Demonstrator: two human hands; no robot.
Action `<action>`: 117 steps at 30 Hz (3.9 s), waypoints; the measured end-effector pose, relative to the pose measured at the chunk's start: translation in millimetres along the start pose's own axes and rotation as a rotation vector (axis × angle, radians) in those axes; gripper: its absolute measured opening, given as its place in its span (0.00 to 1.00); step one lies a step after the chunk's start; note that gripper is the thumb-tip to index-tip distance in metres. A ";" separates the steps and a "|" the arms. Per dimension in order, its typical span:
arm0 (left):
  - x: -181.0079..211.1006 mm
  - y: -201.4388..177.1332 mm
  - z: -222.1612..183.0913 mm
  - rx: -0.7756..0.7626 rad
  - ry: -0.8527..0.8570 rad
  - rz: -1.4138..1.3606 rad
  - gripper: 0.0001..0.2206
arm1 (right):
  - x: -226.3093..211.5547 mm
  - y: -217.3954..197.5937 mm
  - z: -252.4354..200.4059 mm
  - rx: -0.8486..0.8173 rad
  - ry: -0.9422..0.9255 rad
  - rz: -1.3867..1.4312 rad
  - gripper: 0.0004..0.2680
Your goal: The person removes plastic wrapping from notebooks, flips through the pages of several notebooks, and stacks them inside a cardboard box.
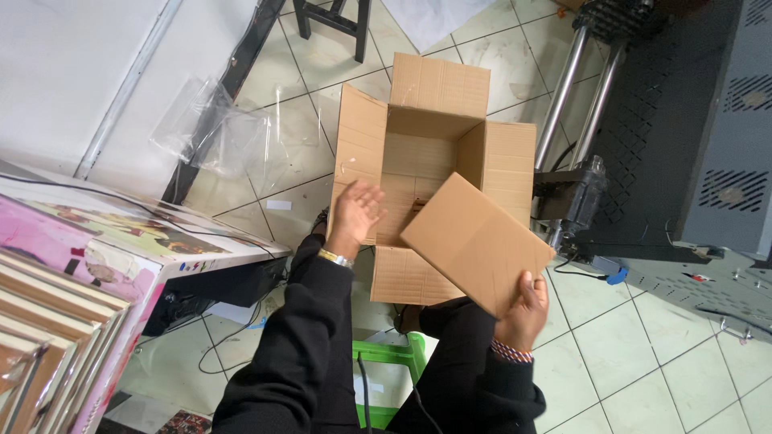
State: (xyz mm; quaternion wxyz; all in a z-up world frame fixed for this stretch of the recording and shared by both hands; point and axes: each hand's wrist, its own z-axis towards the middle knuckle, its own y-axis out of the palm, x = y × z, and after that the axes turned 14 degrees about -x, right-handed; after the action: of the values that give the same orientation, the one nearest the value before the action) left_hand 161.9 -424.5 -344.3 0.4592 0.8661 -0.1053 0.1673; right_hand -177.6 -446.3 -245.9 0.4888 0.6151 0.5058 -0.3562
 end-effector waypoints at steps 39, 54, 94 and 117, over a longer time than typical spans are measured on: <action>-82.0 31.7 50.1 -0.110 0.273 1.234 0.24 | 123.1 57.6 165.2 -0.448 0.221 0.080 0.24; -118.1 -25.1 98.1 0.091 0.282 0.648 0.22 | 114.9 52.0 155.8 -0.787 0.268 0.200 0.25; -94.8 -33.8 106.8 -0.020 -0.063 0.488 0.23 | 173.4 21.1 170.9 -0.789 0.422 0.553 0.23; -77.2 30.5 85.6 -0.223 0.073 0.563 0.34 | 119.8 33.6 178.0 -0.536 0.305 0.029 0.19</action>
State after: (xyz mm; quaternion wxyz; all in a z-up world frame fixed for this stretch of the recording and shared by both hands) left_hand 97.0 -510.4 -395.7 0.4903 0.7405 -0.3424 0.3065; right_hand -106.9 -585.0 -397.4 0.5573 0.5177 0.6404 -0.1065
